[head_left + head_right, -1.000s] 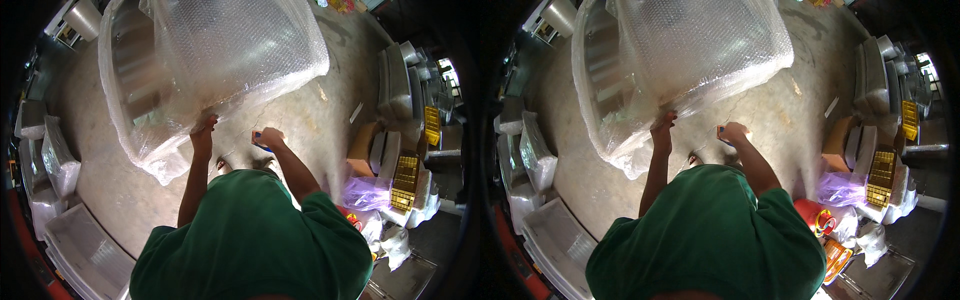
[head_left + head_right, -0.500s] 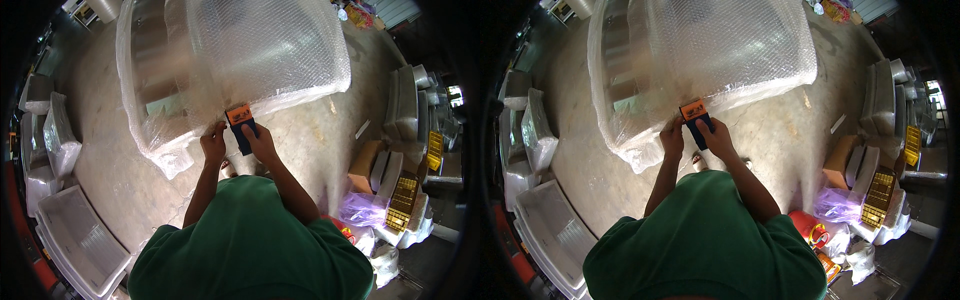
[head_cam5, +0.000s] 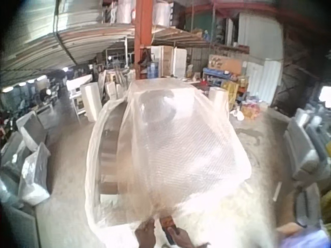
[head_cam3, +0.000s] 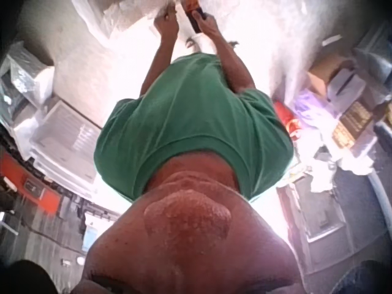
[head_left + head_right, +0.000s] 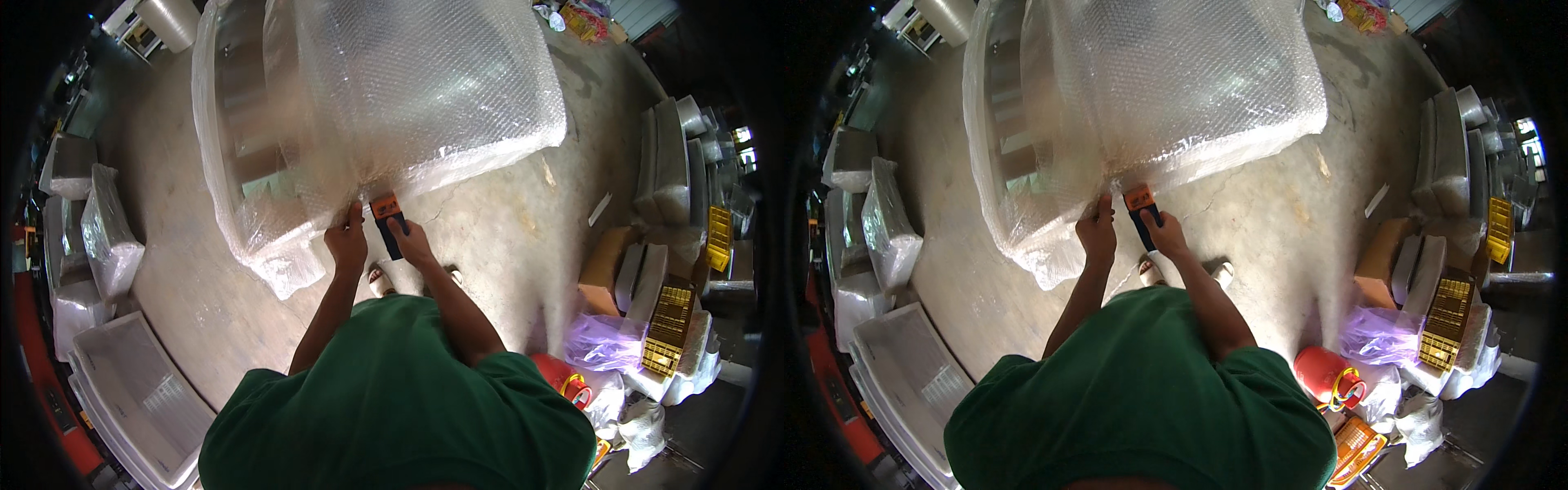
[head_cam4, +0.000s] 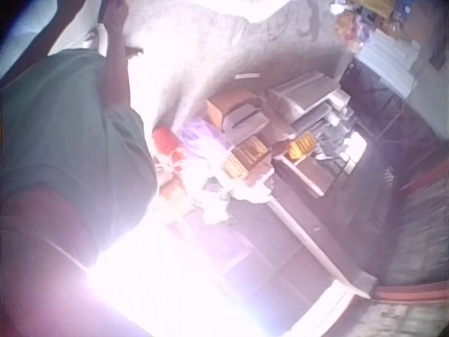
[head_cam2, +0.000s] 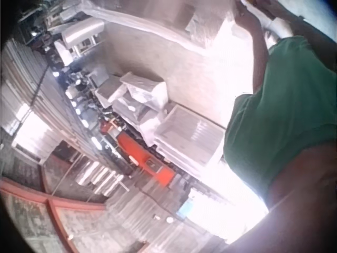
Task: The person wraps a large rectangular object with bubble wrap and secures it with packing tape using a handheld dispenser. They rotate the object to cover all sides, smooth the wrap, and apply multiple strips of tape to hold the wrap in place.
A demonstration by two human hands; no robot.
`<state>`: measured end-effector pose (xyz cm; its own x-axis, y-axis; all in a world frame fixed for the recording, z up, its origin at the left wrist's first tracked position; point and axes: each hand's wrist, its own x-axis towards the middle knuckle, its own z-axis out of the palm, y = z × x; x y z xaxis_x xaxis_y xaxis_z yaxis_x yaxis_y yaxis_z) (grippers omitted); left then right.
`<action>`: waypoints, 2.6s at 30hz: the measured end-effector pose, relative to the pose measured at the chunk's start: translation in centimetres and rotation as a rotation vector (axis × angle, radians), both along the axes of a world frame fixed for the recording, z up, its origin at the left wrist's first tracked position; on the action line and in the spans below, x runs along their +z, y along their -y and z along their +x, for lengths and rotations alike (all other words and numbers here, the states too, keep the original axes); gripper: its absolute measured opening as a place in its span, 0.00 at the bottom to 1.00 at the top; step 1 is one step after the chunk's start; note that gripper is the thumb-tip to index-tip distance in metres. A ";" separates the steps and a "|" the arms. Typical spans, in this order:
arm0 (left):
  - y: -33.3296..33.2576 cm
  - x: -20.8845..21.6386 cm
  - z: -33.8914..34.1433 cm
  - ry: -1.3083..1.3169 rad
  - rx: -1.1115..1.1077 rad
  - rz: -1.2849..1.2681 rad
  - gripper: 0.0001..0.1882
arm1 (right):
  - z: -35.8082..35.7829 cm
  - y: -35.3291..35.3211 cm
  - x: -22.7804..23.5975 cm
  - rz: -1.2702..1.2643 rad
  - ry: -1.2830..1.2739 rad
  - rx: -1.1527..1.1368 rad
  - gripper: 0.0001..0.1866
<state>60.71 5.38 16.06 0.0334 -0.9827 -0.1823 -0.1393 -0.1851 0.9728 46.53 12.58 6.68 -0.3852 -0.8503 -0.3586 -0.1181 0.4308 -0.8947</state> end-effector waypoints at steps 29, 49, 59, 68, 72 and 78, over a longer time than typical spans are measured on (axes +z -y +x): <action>-6.7 -17.5 17.1 -1.570 0.574 0.680 0.73 | -11.7 -13.7 -0.3 0.106 0.822 -0.288 0.21; 9.0 13.0 23.8 -0.132 0.297 -0.724 0.26 | -17.0 -21.9 -2.3 0.570 0.662 -0.559 0.28; 7.4 5.0 21.2 -0.373 -0.861 -0.168 0.39 | -18.7 -28.0 -7.7 0.293 0.899 -0.756 0.30; 27.1 24.7 20.5 -0.050 0.005 -0.315 0.53 | -17.7 -28.3 -6.6 0.336 0.727 -0.744 0.30; 32.4 19.4 15.5 -0.073 -0.189 0.301 0.21 | -18.3 -29.3 -6.7 0.313 0.701 -0.734 0.30; 34.8 15.3 24.6 -0.096 -0.359 -0.546 0.19 | -19.9 -28.1 -7.5 0.292 0.694 -0.678 0.30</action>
<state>85.34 -29.38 31.40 -0.3052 -0.8818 0.3596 -0.0086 0.3802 0.9249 26.66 40.65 -0.79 -0.3818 -0.3729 -0.8456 0.7388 0.4265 -0.5217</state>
